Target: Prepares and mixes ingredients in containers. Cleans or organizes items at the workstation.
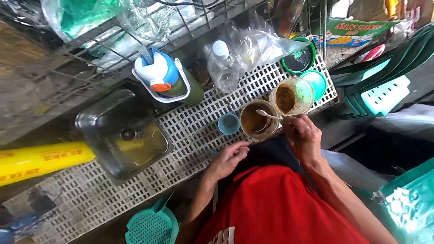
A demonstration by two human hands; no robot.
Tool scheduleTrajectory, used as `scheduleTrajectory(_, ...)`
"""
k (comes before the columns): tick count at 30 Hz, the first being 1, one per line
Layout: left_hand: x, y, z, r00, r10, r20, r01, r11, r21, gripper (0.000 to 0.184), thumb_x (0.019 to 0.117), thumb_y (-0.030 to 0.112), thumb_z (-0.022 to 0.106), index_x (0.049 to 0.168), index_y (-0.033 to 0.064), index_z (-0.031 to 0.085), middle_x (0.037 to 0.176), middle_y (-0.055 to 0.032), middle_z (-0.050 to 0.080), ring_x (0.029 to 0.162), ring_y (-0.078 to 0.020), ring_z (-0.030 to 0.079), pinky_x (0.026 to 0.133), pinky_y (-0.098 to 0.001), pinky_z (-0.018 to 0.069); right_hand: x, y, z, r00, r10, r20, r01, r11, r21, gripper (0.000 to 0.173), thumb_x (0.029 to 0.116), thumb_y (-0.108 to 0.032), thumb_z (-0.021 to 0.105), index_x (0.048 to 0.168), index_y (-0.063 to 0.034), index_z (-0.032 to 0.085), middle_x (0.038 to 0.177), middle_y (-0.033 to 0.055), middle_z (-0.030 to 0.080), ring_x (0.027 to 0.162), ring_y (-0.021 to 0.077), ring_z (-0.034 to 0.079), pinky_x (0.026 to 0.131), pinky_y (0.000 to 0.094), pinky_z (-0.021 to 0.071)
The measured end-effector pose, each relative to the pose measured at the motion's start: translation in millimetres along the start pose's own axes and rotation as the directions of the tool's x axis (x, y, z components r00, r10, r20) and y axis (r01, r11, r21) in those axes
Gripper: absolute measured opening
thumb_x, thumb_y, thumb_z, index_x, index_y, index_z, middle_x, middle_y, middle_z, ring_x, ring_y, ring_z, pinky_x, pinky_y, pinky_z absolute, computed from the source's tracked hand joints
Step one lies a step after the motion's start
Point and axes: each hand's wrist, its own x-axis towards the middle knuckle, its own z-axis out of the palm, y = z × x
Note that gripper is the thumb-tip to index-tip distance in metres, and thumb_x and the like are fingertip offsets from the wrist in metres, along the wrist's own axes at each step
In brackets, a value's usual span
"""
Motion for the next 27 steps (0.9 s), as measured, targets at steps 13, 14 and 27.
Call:
scheduleTrajectory(13,22.1,-18.7,12.0,0.997,-0.073,0.034,0.073,0.997,0.016,0.04,0.1057,0.025,0.046,0.137,0.0036,0.06,0.122,-0.0084,0.07,0.1,-0.0097,0.068,0.091,-0.0288,0.054,7.4,3.4,51.5,0.977,-0.1,0.187,0.129,0.98,-0.152,0.014,0.0958,-0.014,0.063,0.091,-0.0064,0.075,0.081,0.0089,0.068,0.082,0.0272,0.066,0.074,0.0441,0.0499)
scheduleTrajectory(14,22.3,-19.0,12.5,0.996,-0.079,0.033,0.079,0.997,0.018,0.041,0.1056,0.026,0.046,0.136,0.0034,0.06,0.122,-0.0088,0.07,0.1,-0.01,0.068,0.091,-0.029,0.0538,5.8,3.0,52.7,0.975,-0.102,0.2,0.135,0.978,-0.16,0.015,0.0959,-0.015,0.064,0.09,-0.0073,0.075,0.08,0.0078,0.068,0.081,0.0264,0.065,0.075,0.0447,0.0482)
scheduleTrajectory(27,30.8,-23.5,15.1,1.0,0.025,-0.015,-0.025,0.999,0.02,0.038,0.1052,0.023,0.048,0.133,0.0008,0.062,0.119,-0.0105,0.07,0.103,-0.0117,0.068,0.094,-0.0308,0.0546,-0.7,-0.3,52.2,0.959,-0.012,0.282,0.01,1.0,0.01,0.015,0.0961,-0.02,0.065,0.09,-0.011,0.076,0.08,0.0011,0.069,0.085,0.0197,0.064,0.081,0.0434,0.0458)
